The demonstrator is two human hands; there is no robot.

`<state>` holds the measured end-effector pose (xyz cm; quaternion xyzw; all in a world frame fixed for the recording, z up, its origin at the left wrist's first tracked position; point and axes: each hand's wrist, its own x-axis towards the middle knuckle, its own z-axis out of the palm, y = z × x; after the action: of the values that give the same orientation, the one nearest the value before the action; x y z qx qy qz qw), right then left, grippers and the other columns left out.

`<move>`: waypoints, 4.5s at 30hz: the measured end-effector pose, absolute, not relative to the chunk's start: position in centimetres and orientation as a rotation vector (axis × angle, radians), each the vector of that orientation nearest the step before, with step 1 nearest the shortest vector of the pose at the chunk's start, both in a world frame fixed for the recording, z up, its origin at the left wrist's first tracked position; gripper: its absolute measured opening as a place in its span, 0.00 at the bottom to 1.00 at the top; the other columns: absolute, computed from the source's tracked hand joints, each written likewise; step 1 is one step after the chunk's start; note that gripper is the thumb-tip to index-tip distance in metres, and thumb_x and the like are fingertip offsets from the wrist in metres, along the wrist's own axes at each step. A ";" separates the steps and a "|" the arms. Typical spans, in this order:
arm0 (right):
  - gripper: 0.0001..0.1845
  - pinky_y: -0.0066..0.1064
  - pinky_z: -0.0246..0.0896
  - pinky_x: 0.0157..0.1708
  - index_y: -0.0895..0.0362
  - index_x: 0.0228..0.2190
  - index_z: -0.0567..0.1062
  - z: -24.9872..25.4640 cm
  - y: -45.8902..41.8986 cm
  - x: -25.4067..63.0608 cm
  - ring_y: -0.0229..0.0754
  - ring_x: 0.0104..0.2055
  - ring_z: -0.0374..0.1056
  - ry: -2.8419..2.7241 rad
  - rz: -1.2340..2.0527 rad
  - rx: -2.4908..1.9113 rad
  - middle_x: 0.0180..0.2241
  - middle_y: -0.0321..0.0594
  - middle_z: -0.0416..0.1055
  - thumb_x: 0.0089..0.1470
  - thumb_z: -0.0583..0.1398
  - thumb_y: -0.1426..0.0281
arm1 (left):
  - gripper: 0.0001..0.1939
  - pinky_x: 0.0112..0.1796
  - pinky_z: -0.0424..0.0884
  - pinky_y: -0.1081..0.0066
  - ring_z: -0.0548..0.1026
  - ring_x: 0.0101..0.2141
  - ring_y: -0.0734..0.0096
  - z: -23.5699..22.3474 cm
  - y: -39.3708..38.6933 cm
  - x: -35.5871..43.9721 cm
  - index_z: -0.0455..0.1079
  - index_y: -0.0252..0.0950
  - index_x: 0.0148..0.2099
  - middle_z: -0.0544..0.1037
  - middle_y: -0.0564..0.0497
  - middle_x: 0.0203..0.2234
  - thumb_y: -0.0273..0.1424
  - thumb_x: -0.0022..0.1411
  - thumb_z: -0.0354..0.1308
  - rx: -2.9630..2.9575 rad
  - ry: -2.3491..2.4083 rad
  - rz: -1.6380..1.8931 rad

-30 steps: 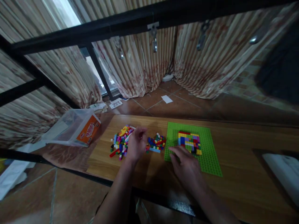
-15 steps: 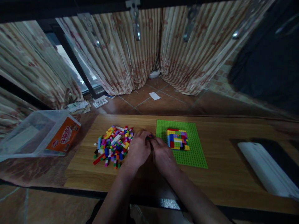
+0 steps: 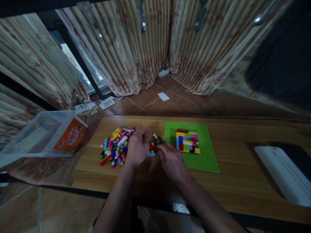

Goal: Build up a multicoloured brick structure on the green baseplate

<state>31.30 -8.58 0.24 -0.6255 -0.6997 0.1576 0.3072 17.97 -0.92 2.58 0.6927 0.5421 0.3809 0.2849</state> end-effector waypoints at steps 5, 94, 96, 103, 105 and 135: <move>0.14 0.37 0.68 0.42 0.53 0.41 0.75 0.0 -9.1 31.2 0.44 0.42 0.71 -1.772 0.349 -1.590 0.40 0.42 0.74 0.61 0.51 0.74 | 0.10 0.32 0.69 0.74 0.74 0.29 0.74 4.2 -0.1 15.7 0.74 0.33 0.40 0.77 0.51 0.29 0.29 0.54 0.58 1.193 1.397 1.535; 0.18 0.30 0.65 0.28 0.53 0.41 0.78 1.8 -7.9 29.4 0.36 0.26 0.67 -0.925 1.098 -1.224 0.26 0.33 0.74 0.50 0.66 0.58 | 0.14 0.30 0.64 0.75 0.70 0.27 0.76 5.6 -2.8 15.4 0.74 0.31 0.33 0.75 0.52 0.25 0.39 0.59 0.60 1.416 0.937 0.676; 0.18 0.29 0.64 0.27 0.54 0.38 0.78 1.8 -7.8 29.3 0.35 0.25 0.66 -0.855 1.166 -1.194 0.26 0.33 0.73 0.48 0.67 0.56 | 0.14 0.30 0.65 0.75 0.71 0.26 0.76 5.6 -2.9 15.7 0.73 0.31 0.32 0.75 0.53 0.24 0.39 0.58 0.61 1.347 0.936 0.718; 0.17 0.28 0.61 0.25 0.56 0.25 0.75 1.9 -7.6 29.3 0.34 0.22 0.64 -0.717 1.283 -1.166 0.20 0.31 0.69 0.39 0.71 0.58 | 0.14 0.26 0.64 0.75 0.69 0.22 0.77 5.1 -3.2 16.9 0.70 0.32 0.31 0.72 0.54 0.19 0.40 0.58 0.60 1.231 0.906 0.774; 0.16 0.28 0.60 0.25 0.56 0.25 0.76 1.9 -7.7 29.5 0.34 0.22 0.64 -0.709 1.280 -1.154 0.20 0.31 0.70 0.39 0.71 0.59 | 0.15 0.27 0.64 0.75 0.69 0.22 0.77 4.8 -3.3 17.3 0.70 0.32 0.31 0.72 0.54 0.19 0.40 0.59 0.59 1.224 0.912 0.800; 0.15 0.26 0.60 0.24 0.56 0.28 0.75 1.2 -7.3 29.3 0.32 0.22 0.63 -0.645 1.143 -1.130 0.22 0.31 0.70 0.44 0.69 0.60 | 0.16 0.22 0.53 0.77 0.58 0.20 0.82 4.5 -3.4 17.1 0.68 0.33 0.31 0.68 0.56 0.21 0.43 0.58 0.58 1.298 0.965 0.659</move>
<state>29.34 -7.34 1.17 -0.4970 -0.2838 0.5028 0.6477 17.11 -3.36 4.49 0.5695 0.4236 0.2891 0.6424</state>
